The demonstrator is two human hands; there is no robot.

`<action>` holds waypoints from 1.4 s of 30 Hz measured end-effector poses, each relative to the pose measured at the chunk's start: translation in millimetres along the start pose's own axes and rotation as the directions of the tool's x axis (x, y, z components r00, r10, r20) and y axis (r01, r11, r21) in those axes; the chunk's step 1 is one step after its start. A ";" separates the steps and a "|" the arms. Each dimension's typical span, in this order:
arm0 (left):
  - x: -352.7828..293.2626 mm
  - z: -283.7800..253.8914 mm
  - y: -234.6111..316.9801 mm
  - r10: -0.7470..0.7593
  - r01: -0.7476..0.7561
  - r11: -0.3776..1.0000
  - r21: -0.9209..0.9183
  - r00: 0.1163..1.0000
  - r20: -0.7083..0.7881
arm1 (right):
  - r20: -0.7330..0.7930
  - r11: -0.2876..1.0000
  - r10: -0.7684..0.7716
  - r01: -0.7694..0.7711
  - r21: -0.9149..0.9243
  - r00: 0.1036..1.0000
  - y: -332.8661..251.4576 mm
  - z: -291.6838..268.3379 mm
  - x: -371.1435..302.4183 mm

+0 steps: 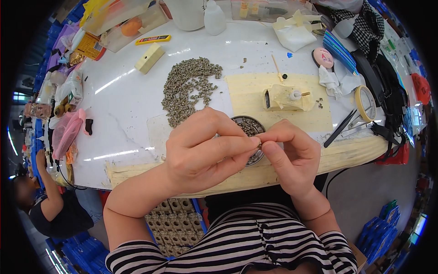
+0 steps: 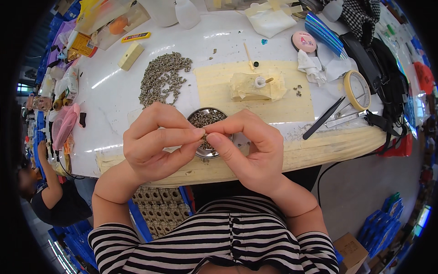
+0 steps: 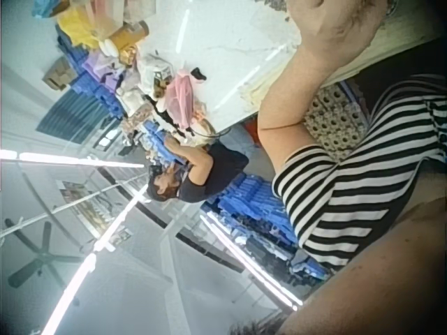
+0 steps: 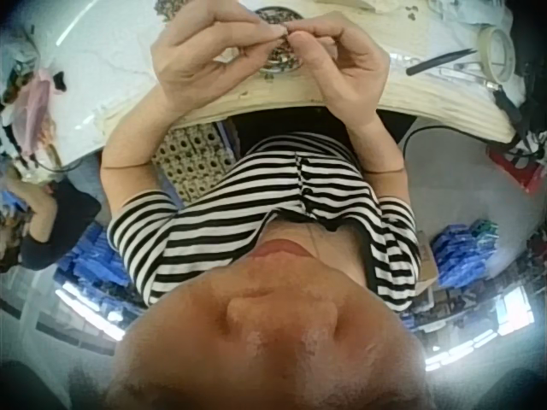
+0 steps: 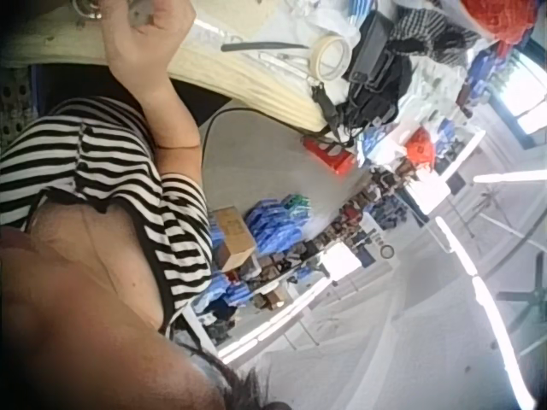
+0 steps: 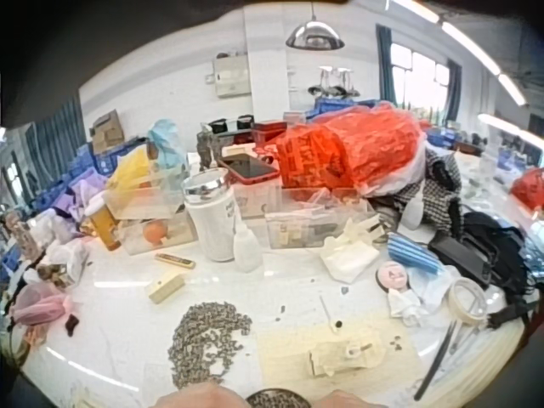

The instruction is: The person picks up a small metal pin and inserts it into a small metal component, repeating this for multiple units.

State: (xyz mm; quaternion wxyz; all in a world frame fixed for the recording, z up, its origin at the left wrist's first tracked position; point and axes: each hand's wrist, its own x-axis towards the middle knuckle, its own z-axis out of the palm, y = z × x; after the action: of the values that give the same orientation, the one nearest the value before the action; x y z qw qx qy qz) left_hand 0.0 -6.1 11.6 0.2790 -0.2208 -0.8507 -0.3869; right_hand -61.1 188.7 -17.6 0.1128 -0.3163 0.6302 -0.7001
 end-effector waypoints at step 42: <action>-0.9 1.6 -2.3 -0.125 0.125 0.992 -0.013 0.991 -0.040 | 0.027 0.923 -0.273 0.270 -0.276 0.962 -3.2 1.9 1.9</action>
State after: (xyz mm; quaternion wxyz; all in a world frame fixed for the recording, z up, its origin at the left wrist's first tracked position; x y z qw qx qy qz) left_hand -1.2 -6.3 8.9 0.2702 -0.1608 -0.8550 -0.4123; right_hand -60.6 186.6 -14.0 -0.0344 -0.4090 0.6726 -0.6157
